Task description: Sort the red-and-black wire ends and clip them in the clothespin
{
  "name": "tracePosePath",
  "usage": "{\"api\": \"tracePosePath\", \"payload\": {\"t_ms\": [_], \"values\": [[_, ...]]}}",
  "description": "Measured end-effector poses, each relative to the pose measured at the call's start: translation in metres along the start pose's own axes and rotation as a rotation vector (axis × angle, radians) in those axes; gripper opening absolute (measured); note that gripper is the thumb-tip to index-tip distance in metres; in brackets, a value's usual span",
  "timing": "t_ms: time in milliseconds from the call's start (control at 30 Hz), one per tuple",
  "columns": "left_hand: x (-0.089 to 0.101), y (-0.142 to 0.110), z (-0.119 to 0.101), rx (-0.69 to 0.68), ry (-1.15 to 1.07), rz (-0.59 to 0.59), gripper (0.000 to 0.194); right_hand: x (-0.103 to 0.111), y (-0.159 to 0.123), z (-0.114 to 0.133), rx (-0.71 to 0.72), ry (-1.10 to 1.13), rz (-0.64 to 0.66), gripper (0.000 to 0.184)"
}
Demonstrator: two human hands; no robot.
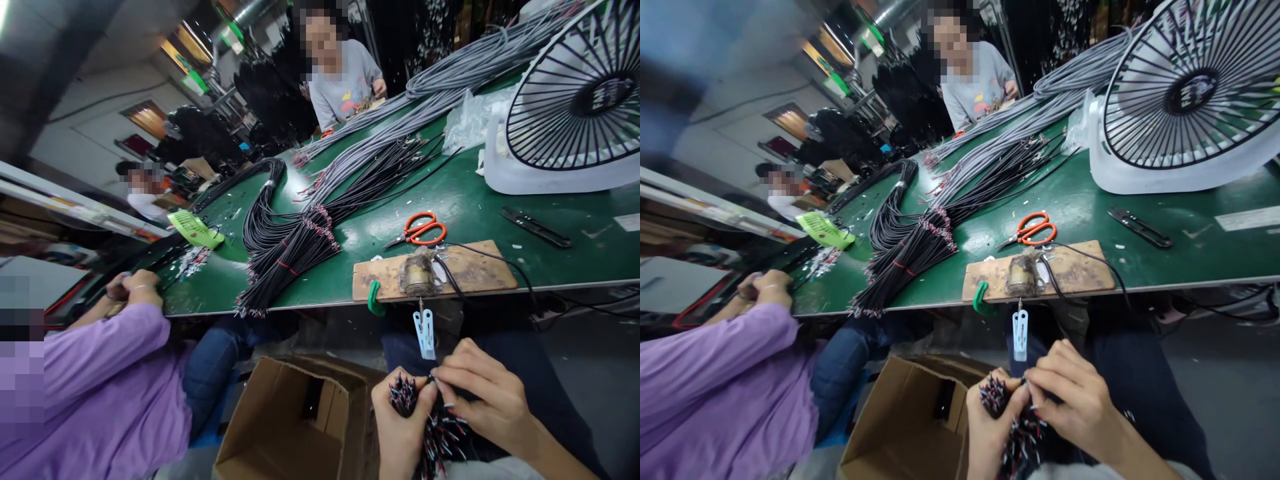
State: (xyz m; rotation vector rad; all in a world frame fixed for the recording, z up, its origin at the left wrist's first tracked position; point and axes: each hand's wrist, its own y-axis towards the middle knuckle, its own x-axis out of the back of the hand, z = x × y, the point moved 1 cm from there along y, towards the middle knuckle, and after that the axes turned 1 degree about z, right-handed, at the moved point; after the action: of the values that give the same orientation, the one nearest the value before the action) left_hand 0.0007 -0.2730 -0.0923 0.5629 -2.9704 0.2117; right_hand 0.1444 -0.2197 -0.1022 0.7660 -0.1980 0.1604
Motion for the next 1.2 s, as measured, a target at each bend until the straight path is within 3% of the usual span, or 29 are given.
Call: {"api": "tracePosePath", "payload": {"t_ms": [133,300,400,500,633,767,933,1200], "values": [[0.002,-0.002,0.002,-0.025,-0.012,0.041,0.024,0.002,0.003,-0.003,-0.175,0.123,0.059,0.017],[0.006,-0.007,0.008,0.009,-0.127,0.109,0.034,-0.001,0.006,-0.013,-0.504,0.424,0.299,0.014],[0.008,-0.009,0.012,0.059,-0.165,0.114,0.036,-0.002,0.003,-0.015,-0.594,0.435,0.310,0.015],[0.008,-0.010,0.012,0.093,-0.158,0.093,0.035,0.002,-0.001,-0.012,-0.507,0.423,0.224,0.015],[0.009,-0.008,0.007,0.103,-0.091,0.067,0.035,0.007,-0.004,-0.007,-0.309,0.372,0.210,0.020],[0.008,-0.007,0.003,0.108,-0.061,0.092,0.036,0.009,-0.004,-0.007,-0.197,0.304,0.177,0.028],[0.010,-0.005,0.007,0.182,-0.072,0.125,0.038,0.013,-0.002,-0.008,-0.127,0.289,0.259,0.032],[0.011,-0.004,0.012,0.220,-0.113,0.160,0.039,0.011,-0.001,-0.009,-0.108,0.269,0.230,0.028]]}}
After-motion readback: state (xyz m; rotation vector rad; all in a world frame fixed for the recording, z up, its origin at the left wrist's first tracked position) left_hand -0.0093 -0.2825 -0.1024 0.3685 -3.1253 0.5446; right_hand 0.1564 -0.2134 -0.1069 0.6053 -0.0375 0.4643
